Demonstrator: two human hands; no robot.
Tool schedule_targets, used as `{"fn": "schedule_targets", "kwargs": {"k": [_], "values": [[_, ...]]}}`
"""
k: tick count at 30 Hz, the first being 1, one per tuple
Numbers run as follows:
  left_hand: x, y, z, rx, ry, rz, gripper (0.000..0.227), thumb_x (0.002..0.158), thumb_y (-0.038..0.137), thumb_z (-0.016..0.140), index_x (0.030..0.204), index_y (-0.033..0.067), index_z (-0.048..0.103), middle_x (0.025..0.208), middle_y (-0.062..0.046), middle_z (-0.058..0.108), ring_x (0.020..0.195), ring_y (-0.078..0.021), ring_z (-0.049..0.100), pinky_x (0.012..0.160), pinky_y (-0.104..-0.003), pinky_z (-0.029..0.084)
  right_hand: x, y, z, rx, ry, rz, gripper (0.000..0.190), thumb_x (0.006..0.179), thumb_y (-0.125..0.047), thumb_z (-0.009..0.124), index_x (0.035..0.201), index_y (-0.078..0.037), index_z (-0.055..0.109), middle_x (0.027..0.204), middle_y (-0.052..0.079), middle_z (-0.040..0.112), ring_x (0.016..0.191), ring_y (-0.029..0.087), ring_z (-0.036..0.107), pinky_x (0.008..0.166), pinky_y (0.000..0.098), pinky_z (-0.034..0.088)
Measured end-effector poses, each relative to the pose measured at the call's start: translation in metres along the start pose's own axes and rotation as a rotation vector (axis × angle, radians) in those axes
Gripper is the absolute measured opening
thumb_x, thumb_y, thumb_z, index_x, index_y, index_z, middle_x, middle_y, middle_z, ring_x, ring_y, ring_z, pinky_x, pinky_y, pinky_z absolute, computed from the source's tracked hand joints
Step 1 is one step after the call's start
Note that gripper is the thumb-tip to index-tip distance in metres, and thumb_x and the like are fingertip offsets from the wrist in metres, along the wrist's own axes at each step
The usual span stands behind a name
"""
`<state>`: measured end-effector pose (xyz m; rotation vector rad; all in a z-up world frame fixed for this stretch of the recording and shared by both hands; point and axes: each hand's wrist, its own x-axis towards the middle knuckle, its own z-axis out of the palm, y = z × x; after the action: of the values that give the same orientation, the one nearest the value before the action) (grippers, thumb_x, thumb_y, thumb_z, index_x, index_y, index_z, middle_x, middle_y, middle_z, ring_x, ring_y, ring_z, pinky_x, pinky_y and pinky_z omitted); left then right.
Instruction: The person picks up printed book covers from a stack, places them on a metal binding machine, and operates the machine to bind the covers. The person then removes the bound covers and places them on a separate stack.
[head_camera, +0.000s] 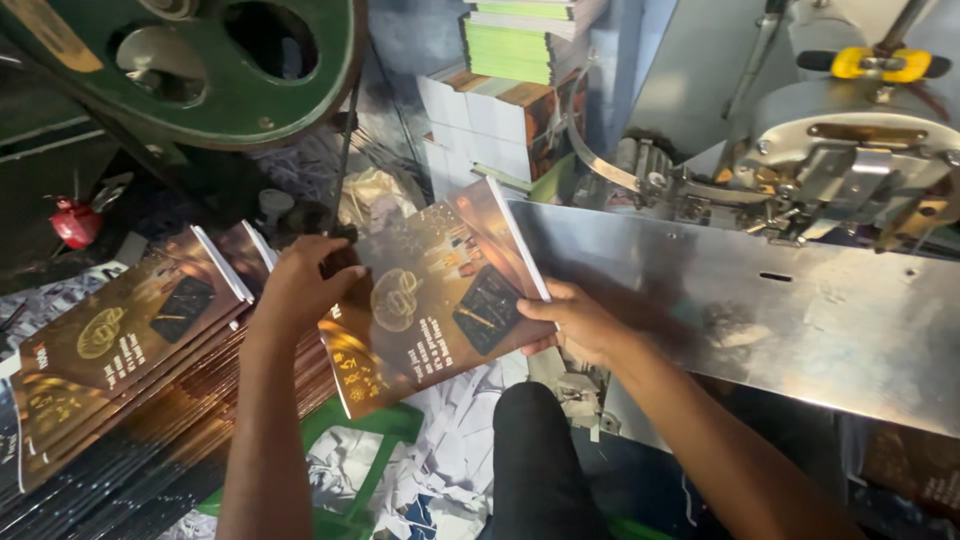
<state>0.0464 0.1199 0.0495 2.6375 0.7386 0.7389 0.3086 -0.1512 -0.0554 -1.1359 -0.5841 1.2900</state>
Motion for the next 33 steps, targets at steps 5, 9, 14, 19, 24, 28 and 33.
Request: {"fn": "schedule_targets", "kwargs": {"k": [5, 9, 14, 19, 24, 28, 33], "values": [[0.006, 0.02, 0.013, -0.004, 0.044, 0.073, 0.047, 0.071, 0.021, 0.085, 0.112, 0.0021, 0.073, 0.111, -0.022, 0.07, 0.105, -0.0401, 0.065, 0.091, -0.045, 0.052, -0.013, -0.002, -0.019, 0.021, 0.026, -0.023, 0.047, 0.091, -0.02, 0.068, 0.137, -0.01, 0.059, 0.12, 0.005, 0.069, 0.099, 0.019, 0.071, 0.07, 0.0416, 0.064], [0.009, 0.033, 0.02, -0.013, 0.04, 0.101, 0.047, 0.067, 0.019, 0.087, 0.109, 0.0015, 0.072, 0.106, -0.021, 0.07, 0.101, -0.0398, 0.067, 0.089, -0.045, 0.053, -0.022, -0.001, -0.028, 0.01, 0.052, -0.024, 0.048, 0.091, -0.02, 0.068, 0.137, -0.013, 0.06, 0.118, 0.005, 0.07, 0.097, 0.019, 0.071, 0.07, 0.0408, 0.064], [0.011, 0.052, 0.031, 0.028, 0.087, 0.064, 0.046, 0.068, 0.019, 0.087, 0.107, 0.0015, 0.071, 0.104, -0.02, 0.071, 0.096, -0.0398, 0.068, 0.083, -0.045, 0.054, -0.03, 0.001, -0.034, 0.015, 0.049, -0.06, 0.046, 0.092, -0.021, 0.068, 0.137, -0.012, 0.061, 0.116, 0.004, 0.07, 0.093, 0.019, 0.071, 0.068, 0.0391, 0.063], [0.012, 0.068, 0.027, 0.046, 0.05, 0.035, 0.041, 0.071, 0.02, 0.086, 0.104, 0.0027, 0.07, 0.102, -0.017, 0.072, 0.095, -0.0382, 0.069, 0.081, -0.046, 0.054, -0.034, 0.001, -0.04, 0.023, 0.071, -0.055, 0.046, 0.092, -0.021, 0.068, 0.136, -0.012, 0.061, 0.116, 0.004, 0.07, 0.093, 0.018, 0.072, 0.068, 0.0394, 0.063], [0.014, 0.078, 0.019, 0.048, 0.048, 0.027, 0.043, 0.067, 0.022, 0.088, 0.103, 0.0047, 0.071, 0.097, -0.014, 0.074, 0.092, -0.0361, 0.07, 0.078, -0.045, 0.054, -0.037, 0.002, -0.043, 0.035, 0.099, -0.037, 0.046, 0.091, -0.02, 0.067, 0.136, -0.013, 0.061, 0.116, 0.003, 0.071, 0.094, 0.017, 0.072, 0.069, 0.0405, 0.064], [0.015, 0.071, 0.022, -0.111, 0.024, -0.159, 0.043, 0.071, 0.023, 0.088, 0.107, 0.0041, 0.072, 0.094, -0.013, 0.076, 0.084, -0.0284, 0.073, 0.073, -0.041, 0.056, -0.039, 0.003, -0.041, 0.038, 0.084, -0.079, 0.045, 0.093, -0.02, 0.067, 0.136, -0.008, 0.061, 0.115, 0.006, 0.071, 0.092, 0.02, 0.072, 0.069, 0.0403, 0.064], [0.014, 0.037, 0.019, -0.75, -0.036, -0.406, 0.043, 0.081, 0.019, 0.082, 0.116, -0.0035, 0.069, 0.09, -0.008, 0.07, 0.077, -0.0174, 0.066, 0.068, -0.038, 0.055, -0.042, 0.002, -0.042, -0.022, 0.108, -0.056, 0.048, 0.092, -0.02, 0.067, 0.138, -0.01, 0.059, 0.117, 0.004, 0.07, 0.095, 0.017, 0.072, 0.069, 0.0392, 0.064]]}}
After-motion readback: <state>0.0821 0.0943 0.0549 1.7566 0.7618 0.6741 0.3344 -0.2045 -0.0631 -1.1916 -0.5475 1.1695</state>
